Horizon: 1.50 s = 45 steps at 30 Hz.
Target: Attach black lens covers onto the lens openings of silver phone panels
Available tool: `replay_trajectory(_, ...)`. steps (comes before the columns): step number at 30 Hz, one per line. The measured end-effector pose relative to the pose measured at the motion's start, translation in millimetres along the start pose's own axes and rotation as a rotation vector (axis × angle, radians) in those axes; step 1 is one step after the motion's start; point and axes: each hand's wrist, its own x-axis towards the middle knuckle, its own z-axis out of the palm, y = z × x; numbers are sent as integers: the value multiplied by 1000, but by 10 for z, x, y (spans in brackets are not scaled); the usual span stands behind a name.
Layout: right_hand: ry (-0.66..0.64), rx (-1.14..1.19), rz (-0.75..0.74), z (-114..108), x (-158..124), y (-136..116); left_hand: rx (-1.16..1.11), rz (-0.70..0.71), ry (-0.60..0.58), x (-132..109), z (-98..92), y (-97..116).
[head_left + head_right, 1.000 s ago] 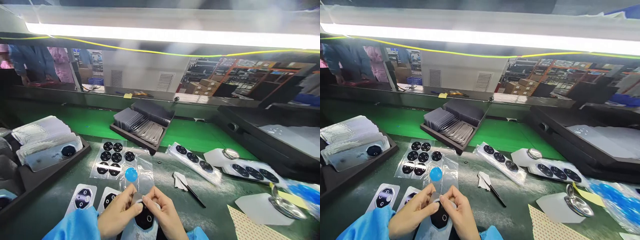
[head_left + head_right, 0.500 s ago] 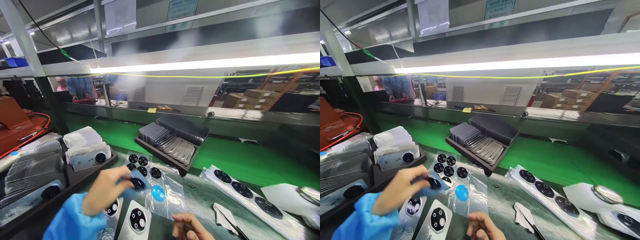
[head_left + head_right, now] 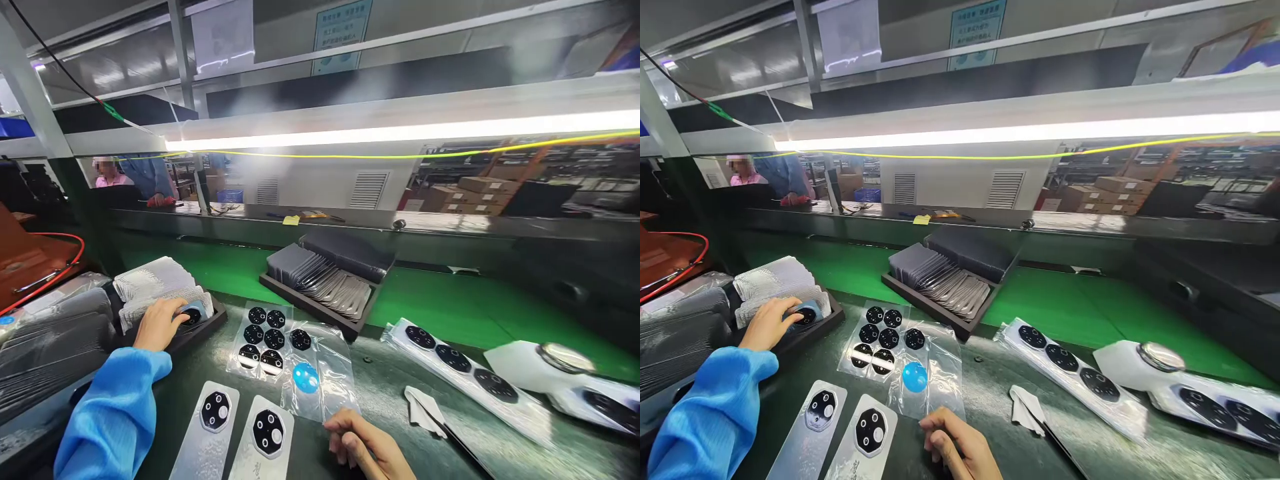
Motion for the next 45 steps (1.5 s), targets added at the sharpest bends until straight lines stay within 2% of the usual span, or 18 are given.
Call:
replay_trajectory(7,12,-74,-17,-11,31,-60,77,48,97,38,95,18)
replay_trajectory(10,47,-218,-50,-49,140,-165,94,53,164,-33,97,197)
replay_trajectory(12,37,-399,-43,-58,287,-260,50,153,139,-141,95,430)
replay_trajectory(13,11,-504,-29,-49,382,-307,-42,286,58,-208,97,570)
replay_trajectory(15,-72,-703,14,2,602,-380,-244,576,-280,-352,110,855)
replay_trajectory(16,-99,-750,22,43,720,-404,-316,674,-469,-420,123,984)
replay_trajectory(17,-117,-776,25,93,837,-417,-356,708,-604,-479,140,1093)
replay_trajectory(18,-129,-796,28,148,949,-423,-356,714,-682,-528,162,1180)
replay_trajectory(20,-145,-829,36,258,1142,-417,-328,703,-738,-592,222,1281)
replay_trajectory(24,-174,-889,82,407,1370,-391,-317,684,-699,-636,375,1299)
replay_trajectory(29,-207,-912,125,440,1470,-356,-285,681,-675,-696,495,1321)
replay_trajectory(32,-226,-905,138,435,1514,-329,-263,657,-656,-758,462,1365)
replay_trajectory(39,-199,-896,108,471,1485,-357,-320,525,-645,-884,235,1366)
replay_trajectory(45,-147,-884,50,553,1295,-377,-520,383,-765,-1002,229,1282)
